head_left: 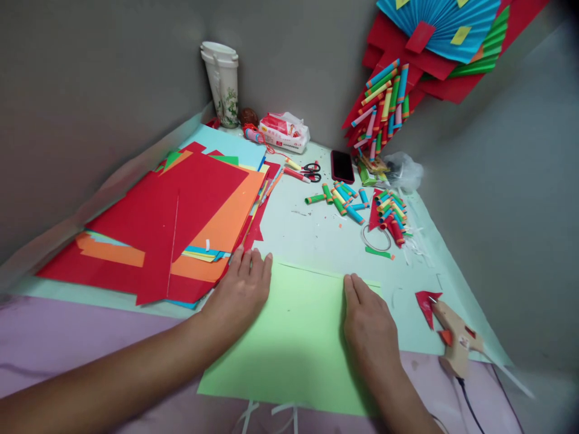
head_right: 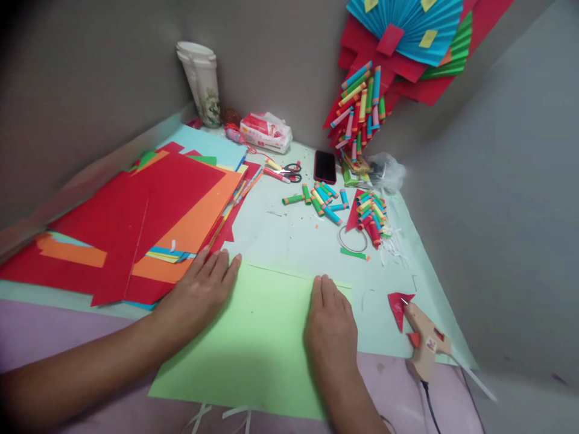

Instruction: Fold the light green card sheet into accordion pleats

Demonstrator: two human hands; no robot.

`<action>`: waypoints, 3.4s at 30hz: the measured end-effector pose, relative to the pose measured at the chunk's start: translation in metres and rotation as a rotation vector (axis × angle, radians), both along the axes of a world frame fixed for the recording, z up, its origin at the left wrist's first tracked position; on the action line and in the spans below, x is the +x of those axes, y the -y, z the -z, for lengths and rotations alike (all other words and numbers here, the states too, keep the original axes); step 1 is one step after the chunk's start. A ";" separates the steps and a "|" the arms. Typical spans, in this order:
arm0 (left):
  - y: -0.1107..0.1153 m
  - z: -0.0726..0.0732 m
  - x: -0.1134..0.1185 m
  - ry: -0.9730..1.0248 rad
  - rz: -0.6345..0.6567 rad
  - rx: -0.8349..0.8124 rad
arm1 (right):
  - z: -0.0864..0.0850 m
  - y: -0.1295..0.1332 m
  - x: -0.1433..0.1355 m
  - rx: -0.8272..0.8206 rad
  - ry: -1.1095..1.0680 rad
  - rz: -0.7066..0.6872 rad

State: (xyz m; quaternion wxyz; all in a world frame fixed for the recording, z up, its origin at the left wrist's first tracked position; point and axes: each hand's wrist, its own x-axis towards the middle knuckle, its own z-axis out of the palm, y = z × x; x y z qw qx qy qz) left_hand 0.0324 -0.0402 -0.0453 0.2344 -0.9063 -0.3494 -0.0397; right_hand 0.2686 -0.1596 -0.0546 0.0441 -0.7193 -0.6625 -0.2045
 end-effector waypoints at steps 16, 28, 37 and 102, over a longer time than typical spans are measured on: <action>0.009 0.001 -0.003 0.084 -0.041 -0.070 | 0.004 0.003 0.009 0.040 0.072 0.108; 0.010 -0.018 0.005 0.001 -0.048 -0.038 | -0.037 -0.027 -0.038 0.157 -0.135 -0.299; 0.006 -0.013 0.003 0.112 -0.026 -0.119 | -0.019 -0.068 -0.082 -0.093 -0.131 -0.326; 0.014 0.001 -0.007 0.259 -0.028 -0.139 | 0.002 0.014 0.042 -0.113 0.084 0.140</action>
